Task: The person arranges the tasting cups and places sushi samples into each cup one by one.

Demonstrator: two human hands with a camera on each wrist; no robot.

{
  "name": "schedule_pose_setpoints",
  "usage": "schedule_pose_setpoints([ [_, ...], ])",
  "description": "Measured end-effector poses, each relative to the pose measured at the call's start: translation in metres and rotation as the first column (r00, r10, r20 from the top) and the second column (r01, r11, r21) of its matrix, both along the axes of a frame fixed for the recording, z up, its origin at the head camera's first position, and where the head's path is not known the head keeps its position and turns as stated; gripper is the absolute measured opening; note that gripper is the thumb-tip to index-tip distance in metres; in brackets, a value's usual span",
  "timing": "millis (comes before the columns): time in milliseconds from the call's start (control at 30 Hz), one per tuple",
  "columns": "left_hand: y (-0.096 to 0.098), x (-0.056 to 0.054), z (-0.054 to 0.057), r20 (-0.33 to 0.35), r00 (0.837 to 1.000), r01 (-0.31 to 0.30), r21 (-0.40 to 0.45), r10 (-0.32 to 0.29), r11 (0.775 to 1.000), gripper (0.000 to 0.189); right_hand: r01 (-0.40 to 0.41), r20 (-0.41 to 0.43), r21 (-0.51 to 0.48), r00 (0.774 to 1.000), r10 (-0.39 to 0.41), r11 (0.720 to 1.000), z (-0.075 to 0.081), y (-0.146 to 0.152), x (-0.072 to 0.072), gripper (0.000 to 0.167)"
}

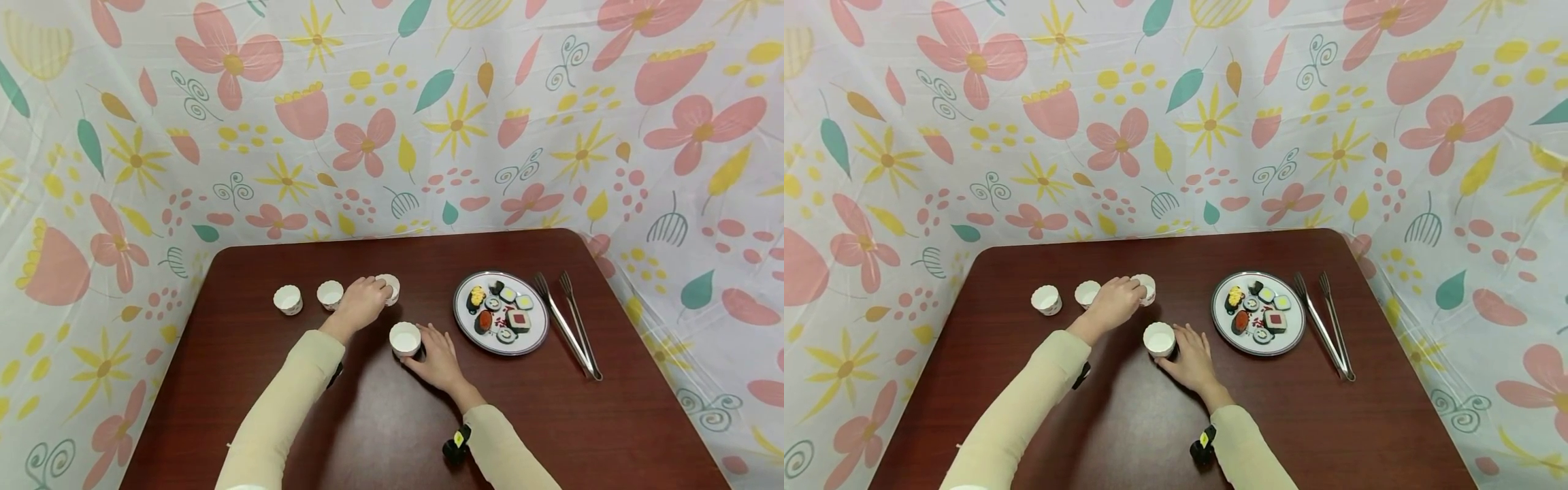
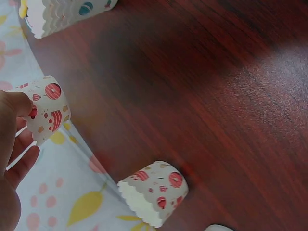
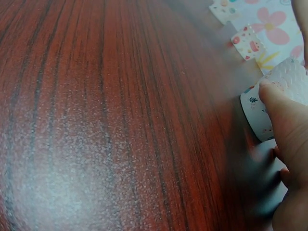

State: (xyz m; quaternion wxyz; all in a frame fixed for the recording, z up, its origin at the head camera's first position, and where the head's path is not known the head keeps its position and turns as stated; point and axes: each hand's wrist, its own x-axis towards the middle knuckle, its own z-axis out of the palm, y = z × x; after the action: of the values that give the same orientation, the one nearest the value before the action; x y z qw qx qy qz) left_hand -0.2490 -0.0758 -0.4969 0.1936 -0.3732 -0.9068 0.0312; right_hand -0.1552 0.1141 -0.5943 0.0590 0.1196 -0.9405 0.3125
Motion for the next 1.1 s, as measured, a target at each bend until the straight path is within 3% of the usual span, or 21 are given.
schedule_pose_setpoints([
  [233,-0.001,-0.005,-0.006,0.062,0.994,-0.084,-0.007,0.085,0.996,0.009,0.003,-0.001,0.006,1.000,-0.003,1.000,0.002,0.000,0.000,0.072],
  [433,-0.002,-0.008,-0.015,0.124,0.980,-0.150,-0.054,0.156,0.987,0.010,0.004,-0.003,0.013,1.000,-0.004,1.000,0.001,0.000,0.000,0.072],
  [633,-0.004,-0.008,-0.026,0.172,0.966,-0.194,-0.016,0.193,0.981,0.010,0.005,0.000,0.014,1.000,-0.005,1.000,-0.001,0.000,0.000,0.072],
  [1100,-0.006,-0.008,-0.040,0.170,0.953,-0.256,0.016,0.250,0.967,0.007,0.005,-0.002,0.003,1.000,-0.005,1.000,0.001,-0.001,0.001,0.071],
])
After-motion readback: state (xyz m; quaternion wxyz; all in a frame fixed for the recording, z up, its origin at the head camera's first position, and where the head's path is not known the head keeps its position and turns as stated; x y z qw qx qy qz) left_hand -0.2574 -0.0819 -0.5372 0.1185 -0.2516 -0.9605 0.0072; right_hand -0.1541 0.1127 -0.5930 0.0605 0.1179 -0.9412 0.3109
